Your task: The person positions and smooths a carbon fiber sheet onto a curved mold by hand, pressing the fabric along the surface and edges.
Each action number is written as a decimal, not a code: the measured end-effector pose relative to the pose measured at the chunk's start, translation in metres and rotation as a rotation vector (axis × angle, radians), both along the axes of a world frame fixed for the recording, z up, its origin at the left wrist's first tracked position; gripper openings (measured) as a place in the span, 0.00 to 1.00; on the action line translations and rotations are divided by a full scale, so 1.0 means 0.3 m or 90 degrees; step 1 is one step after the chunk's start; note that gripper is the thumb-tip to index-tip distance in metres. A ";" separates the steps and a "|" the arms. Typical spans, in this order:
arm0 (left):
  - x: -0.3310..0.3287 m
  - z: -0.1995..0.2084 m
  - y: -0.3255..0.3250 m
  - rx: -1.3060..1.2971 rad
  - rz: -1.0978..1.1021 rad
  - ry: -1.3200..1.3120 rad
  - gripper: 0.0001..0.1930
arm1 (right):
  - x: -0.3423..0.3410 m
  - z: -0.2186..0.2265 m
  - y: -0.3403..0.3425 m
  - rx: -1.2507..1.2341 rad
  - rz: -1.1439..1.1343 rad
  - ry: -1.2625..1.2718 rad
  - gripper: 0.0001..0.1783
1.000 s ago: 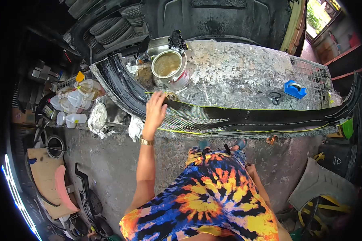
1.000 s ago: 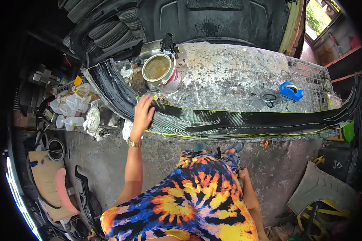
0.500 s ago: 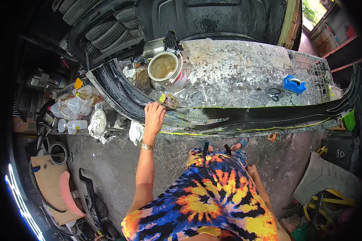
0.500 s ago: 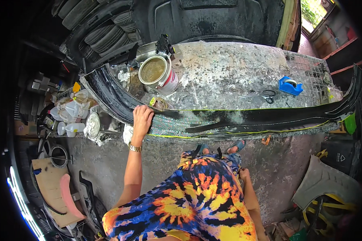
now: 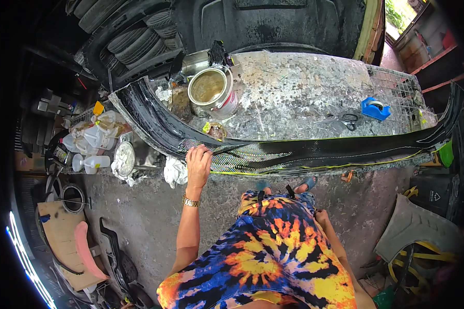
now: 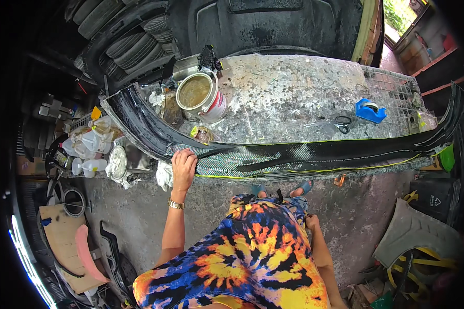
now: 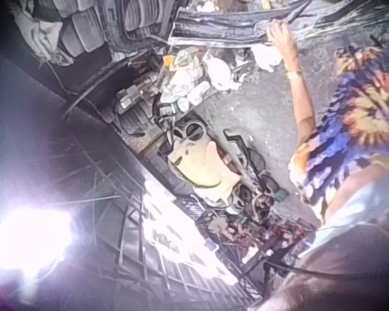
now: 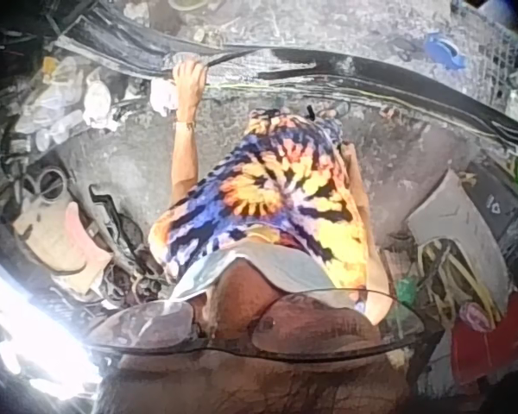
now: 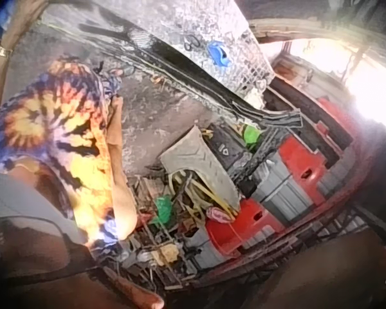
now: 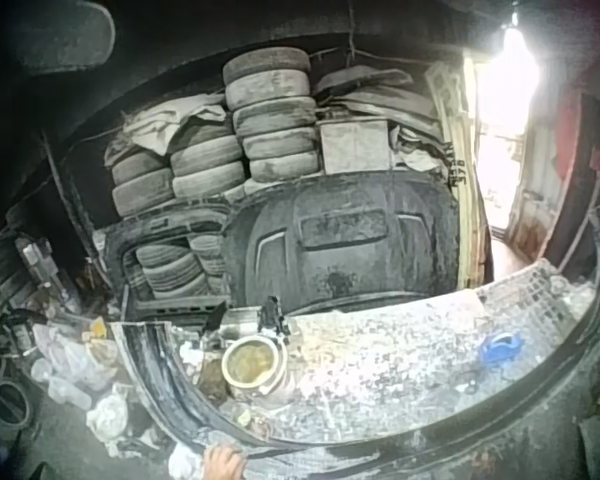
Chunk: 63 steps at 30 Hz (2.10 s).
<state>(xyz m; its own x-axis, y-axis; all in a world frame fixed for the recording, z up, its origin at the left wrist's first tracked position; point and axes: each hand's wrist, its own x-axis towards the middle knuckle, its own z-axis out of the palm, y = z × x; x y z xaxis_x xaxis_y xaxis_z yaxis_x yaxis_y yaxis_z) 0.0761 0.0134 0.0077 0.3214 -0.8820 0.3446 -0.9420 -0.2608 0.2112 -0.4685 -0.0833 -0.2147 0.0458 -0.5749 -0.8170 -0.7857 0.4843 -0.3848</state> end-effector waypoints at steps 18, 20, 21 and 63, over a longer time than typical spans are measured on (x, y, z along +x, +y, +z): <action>0.116 -0.016 -0.232 0.071 -0.101 0.019 0.20 | -0.117 -0.044 0.126 -0.050 -0.021 0.074 0.16; 0.075 -0.024 -0.296 0.164 -0.132 0.055 0.19 | -0.143 -0.034 0.173 -0.104 -0.077 0.114 0.12; 0.038 -0.038 -0.338 0.154 -0.161 0.061 0.19 | -0.185 -0.028 0.189 -0.094 -0.100 0.104 0.12; -2.005 -0.240 -2.097 0.260 -0.431 0.172 0.44 | -1.639 0.024 -0.281 -0.055 -0.527 -0.217 0.13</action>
<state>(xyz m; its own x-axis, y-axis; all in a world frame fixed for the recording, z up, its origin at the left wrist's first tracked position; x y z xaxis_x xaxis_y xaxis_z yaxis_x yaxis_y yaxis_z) -0.5254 -0.6158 -0.0643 -0.2972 -0.9531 -0.0574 -0.8535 0.2383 0.4634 -0.9601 -0.1677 -0.2073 -0.1787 -0.5903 -0.7871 -0.0338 0.8032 -0.5947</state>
